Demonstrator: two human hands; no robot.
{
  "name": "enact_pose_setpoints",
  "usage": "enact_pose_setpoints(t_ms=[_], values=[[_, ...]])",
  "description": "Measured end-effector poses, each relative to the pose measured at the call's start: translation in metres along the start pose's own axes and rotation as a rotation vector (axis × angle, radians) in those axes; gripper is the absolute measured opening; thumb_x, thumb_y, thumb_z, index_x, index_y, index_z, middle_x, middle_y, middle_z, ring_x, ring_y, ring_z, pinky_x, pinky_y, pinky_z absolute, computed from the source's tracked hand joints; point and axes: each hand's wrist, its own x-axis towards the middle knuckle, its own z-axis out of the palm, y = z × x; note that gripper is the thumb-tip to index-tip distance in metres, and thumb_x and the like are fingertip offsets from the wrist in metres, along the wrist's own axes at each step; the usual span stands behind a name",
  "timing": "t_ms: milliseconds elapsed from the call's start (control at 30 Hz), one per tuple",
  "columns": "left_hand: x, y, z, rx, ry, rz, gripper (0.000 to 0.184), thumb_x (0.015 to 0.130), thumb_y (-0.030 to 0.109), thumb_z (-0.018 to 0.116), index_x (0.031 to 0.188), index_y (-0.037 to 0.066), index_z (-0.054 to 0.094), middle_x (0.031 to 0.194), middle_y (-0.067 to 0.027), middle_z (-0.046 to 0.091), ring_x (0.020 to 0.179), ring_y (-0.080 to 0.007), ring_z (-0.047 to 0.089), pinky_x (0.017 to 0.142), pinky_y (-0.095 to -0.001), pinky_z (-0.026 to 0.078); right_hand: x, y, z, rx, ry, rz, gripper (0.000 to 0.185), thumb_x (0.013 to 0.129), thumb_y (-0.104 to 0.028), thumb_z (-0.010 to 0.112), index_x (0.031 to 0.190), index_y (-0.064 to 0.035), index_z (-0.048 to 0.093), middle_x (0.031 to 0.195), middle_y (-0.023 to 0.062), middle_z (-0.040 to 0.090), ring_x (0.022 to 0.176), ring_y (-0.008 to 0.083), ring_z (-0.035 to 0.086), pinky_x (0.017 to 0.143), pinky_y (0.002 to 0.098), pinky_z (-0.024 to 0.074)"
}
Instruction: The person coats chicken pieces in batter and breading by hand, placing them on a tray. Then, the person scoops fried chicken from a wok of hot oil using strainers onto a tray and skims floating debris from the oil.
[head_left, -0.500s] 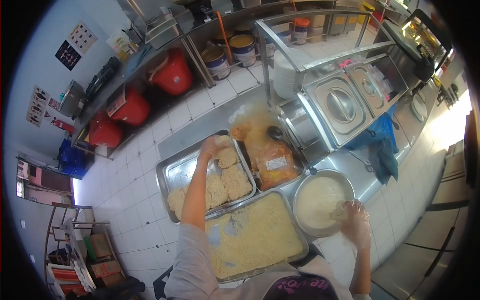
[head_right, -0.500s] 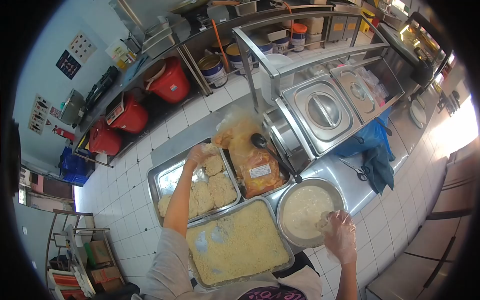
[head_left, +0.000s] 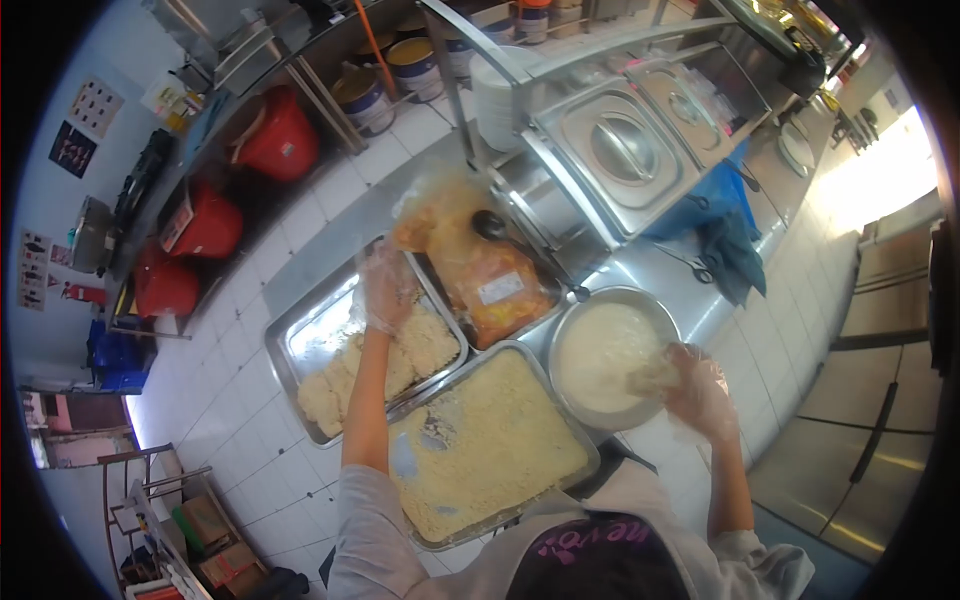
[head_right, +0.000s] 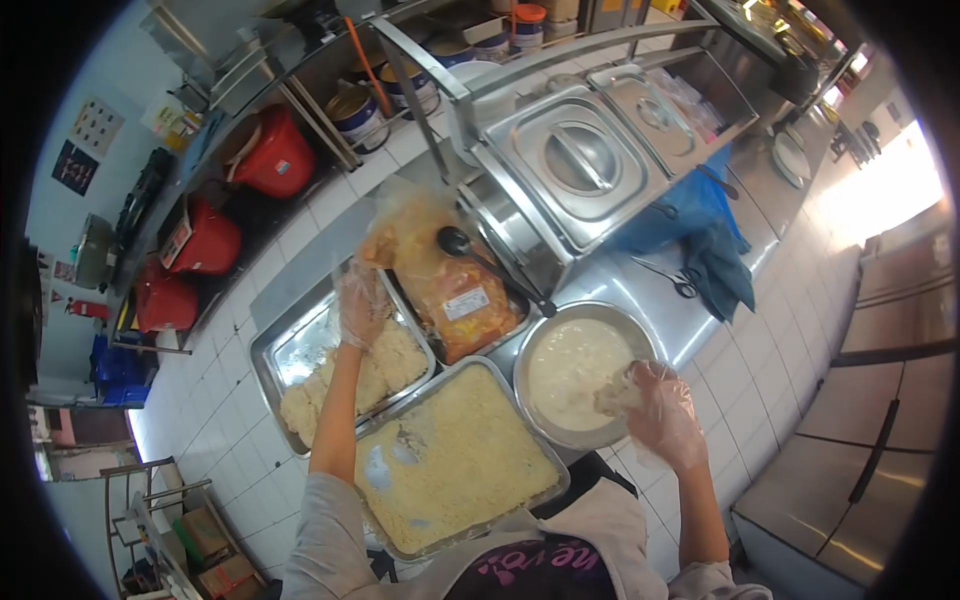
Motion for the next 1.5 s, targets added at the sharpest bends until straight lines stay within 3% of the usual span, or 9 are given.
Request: enact_pose_setpoints(t_ms=[267, 400, 467, 833, 933, 1000, 1100, 1300, 1500], values=[[0.008, 0.004, -0.007, 0.132, -0.359, -0.108, 0.050, 0.090, 0.026, 0.041, 0.133, 0.001, 0.041, 0.138, -0.0183, 0.040, 0.129, -0.0361, 0.034, 0.113, -0.0483, 0.008, -0.006, 0.009, -0.003, 0.195, -0.015, 0.096, 0.034, 0.066, -0.011, 0.069, 0.093, 0.0000, 0.052, 0.083, 0.0233, 0.060, 0.083, 0.0403, 0.060, 0.070, 0.0439, 0.0461], [-0.002, 0.028, -0.036, 0.214, -0.109, -0.108, 0.056, 0.090, 0.031, 0.039, 0.138, 0.002, 0.035, 0.140, -0.0139, 0.041, 0.132, -0.0257, 0.035, 0.114, -0.0452, 0.010, -0.008, -0.001, -0.013, 0.183, 0.039, 0.040, 0.038, 0.066, -0.019, 0.075, 0.093, -0.0007, 0.055, 0.082, 0.0230, 0.061, 0.082, 0.0394, 0.061, 0.069, 0.0425, 0.0466], [-0.040, 0.043, -0.054, -0.610, 0.183, -0.081, 0.057, 0.096, 0.030, 0.033, 0.143, 0.000, 0.025, 0.149, -0.0164, 0.023, 0.137, -0.0334, 0.022, 0.113, -0.0413, 0.011, -0.012, -0.007, -0.017, 0.252, -0.066, 0.058, 0.043, 0.065, -0.026, 0.077, 0.094, -0.0013, 0.057, 0.084, 0.0220, 0.063, 0.082, 0.0388, 0.062, 0.069, 0.0408, 0.0471], [-0.296, 0.174, -0.125, 0.011, 0.072, -0.606, 0.053, 0.091, 0.022, 0.039, 0.137, -0.005, 0.034, 0.139, -0.0222, 0.040, 0.130, -0.0305, 0.038, 0.111, -0.0405, 0.020, -0.043, -0.084, -0.008, 0.183, -0.220, -0.417, 0.036, 0.072, -0.019, 0.069, 0.103, -0.0035, 0.058, 0.096, 0.0200, 0.063, 0.092, 0.0348, 0.062, 0.080, 0.0403, 0.0484], [-0.300, 0.189, -0.083, -0.275, 0.180, -0.625, 0.055, 0.090, 0.025, 0.041, 0.137, -0.003, 0.035, 0.139, -0.0197, 0.041, 0.131, -0.0277, 0.037, 0.111, -0.0410, 0.018, -0.043, -0.088, 0.029, 0.104, -0.395, -0.510, 0.038, 0.074, -0.019, 0.067, 0.109, -0.0061, 0.058, 0.099, 0.0185, 0.063, 0.096, 0.0337, 0.060, 0.084, 0.0396, 0.0463], [-0.295, 0.192, -0.043, -1.168, 0.393, -0.856, 0.054, 0.091, 0.028, 0.041, 0.137, -0.001, 0.039, 0.139, -0.0164, 0.042, 0.132, -0.0276, 0.036, 0.111, -0.0407, 0.016, -0.046, -0.077, 0.076, 0.189, -0.251, -0.832, 0.033, 0.073, -0.015, 0.065, 0.103, -0.0037, 0.059, 0.091, 0.0215, 0.063, 0.088, 0.0367, 0.061, 0.080, 0.0406, 0.0483], [-0.254, 0.187, -0.047, -0.608, 0.258, -0.426, 0.052, 0.091, 0.030, 0.042, 0.134, 0.002, 0.044, 0.139, -0.0134, 0.044, 0.132, -0.0278, 0.036, 0.111, -0.0408, 0.016, -0.035, -0.099, 0.113, 0.064, -0.636, -0.712, 0.034, 0.075, -0.020, 0.066, 0.105, -0.0051, 0.059, 0.101, 0.0185, 0.061, 0.097, 0.0354, 0.058, 0.084, 0.0429, 0.0450], [-0.247, 0.178, -0.042, -0.775, 0.049, -0.350, 0.050, 0.093, 0.032, 0.044, 0.132, 0.001, 0.045, 0.135, -0.0138, 0.047, 0.132, -0.0269, 0.036, 0.110, -0.0353, 0.019, -0.005, -0.085, 0.153, 0.123, -0.192, -0.866, 0.029, 0.078, -0.020, 0.064, 0.103, -0.0055, 0.060, 0.098, 0.0167, 0.060, 0.096, 0.0346, 0.057, 0.084, 0.0423, 0.0452], [-0.264, 0.202, -0.058, -1.137, 0.040, -0.294, 0.078, 0.087, 0.044, 0.055, 0.142, 0.000, 0.023, 0.140, -0.0211, 0.037, 0.132, -0.0337, 0.033, 0.111, -0.0385, 0.019, 0.009, -0.070, 0.073, 0.370, -0.235, -0.591, 0.019, 0.079, -0.011, 0.065, 0.097, -0.0058, 0.061, 0.094, 0.0104, 0.064, 0.088, 0.0233, 0.061, 0.080, 0.0336, 0.0477]])
